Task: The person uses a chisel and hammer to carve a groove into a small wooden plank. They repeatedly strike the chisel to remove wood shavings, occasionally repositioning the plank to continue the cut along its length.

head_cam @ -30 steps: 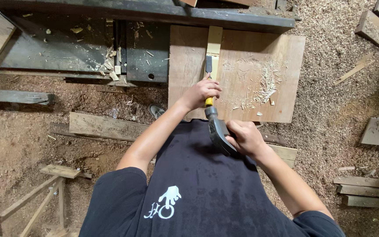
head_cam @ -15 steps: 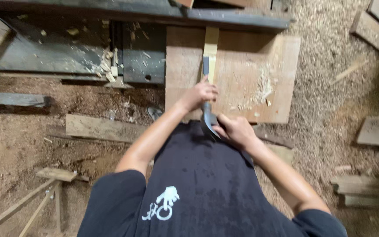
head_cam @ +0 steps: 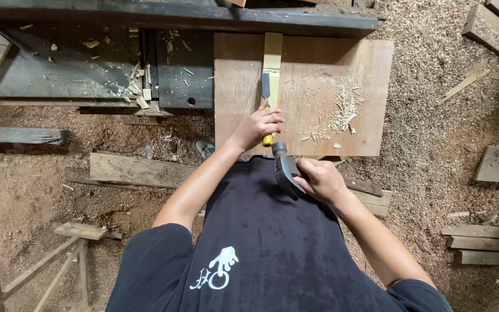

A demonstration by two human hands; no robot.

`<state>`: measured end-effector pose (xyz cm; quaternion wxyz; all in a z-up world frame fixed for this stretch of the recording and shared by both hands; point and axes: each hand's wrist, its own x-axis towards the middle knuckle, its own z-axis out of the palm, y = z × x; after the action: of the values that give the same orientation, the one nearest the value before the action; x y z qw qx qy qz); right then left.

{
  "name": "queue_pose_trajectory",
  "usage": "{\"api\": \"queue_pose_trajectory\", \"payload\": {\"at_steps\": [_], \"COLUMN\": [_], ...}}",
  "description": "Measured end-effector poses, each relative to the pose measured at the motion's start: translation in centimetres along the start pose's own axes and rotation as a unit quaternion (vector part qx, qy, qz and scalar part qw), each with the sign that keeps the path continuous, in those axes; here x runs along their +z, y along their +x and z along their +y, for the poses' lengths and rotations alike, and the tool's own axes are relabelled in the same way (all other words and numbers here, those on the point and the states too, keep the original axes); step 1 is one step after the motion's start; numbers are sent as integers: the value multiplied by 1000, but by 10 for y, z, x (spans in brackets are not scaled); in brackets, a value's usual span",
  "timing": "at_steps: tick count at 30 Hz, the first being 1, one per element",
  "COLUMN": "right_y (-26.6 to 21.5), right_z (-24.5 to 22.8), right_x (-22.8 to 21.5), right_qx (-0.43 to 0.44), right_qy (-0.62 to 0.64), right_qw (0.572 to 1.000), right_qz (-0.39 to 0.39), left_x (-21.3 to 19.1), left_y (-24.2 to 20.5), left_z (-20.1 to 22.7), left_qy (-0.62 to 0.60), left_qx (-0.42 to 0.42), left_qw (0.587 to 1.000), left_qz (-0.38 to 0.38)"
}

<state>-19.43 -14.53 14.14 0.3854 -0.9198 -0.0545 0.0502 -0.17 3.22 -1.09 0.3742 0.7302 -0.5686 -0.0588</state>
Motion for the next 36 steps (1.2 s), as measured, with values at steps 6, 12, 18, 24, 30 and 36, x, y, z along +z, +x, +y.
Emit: {"api": "queue_pose_trajectory", "payload": {"at_steps": [6, 12, 18, 24, 30, 36], "right_y": [-1, 21, 35, 30, 1, -3], "right_z": [-1, -2, -5, -2, -6, -2], "right_x": [2, 6, 9, 15, 4, -3], "right_qx": [-36, -49, -69, 2, 20, 46], "right_qy": [18, 5, 64, 25, 55, 60], "right_qw": [999, 999, 995, 1000, 997, 997], "right_qz": [-3, 17, 33, 15, 39, 33], "left_x": [-10, -15, -23, -27, -9, -11], "left_y": [19, 32, 39, 38, 23, 29], "left_z": [-4, -12, -14, -5, 4, 7], "left_qy": [-61, -57, -85, -87, -63, -64], "left_qx": [-20, -27, -29, -23, -3, -17], "left_qw": [998, 998, 996, 994, 997, 996], "left_qz": [-10, -32, -25, -64, -35, -57]}}
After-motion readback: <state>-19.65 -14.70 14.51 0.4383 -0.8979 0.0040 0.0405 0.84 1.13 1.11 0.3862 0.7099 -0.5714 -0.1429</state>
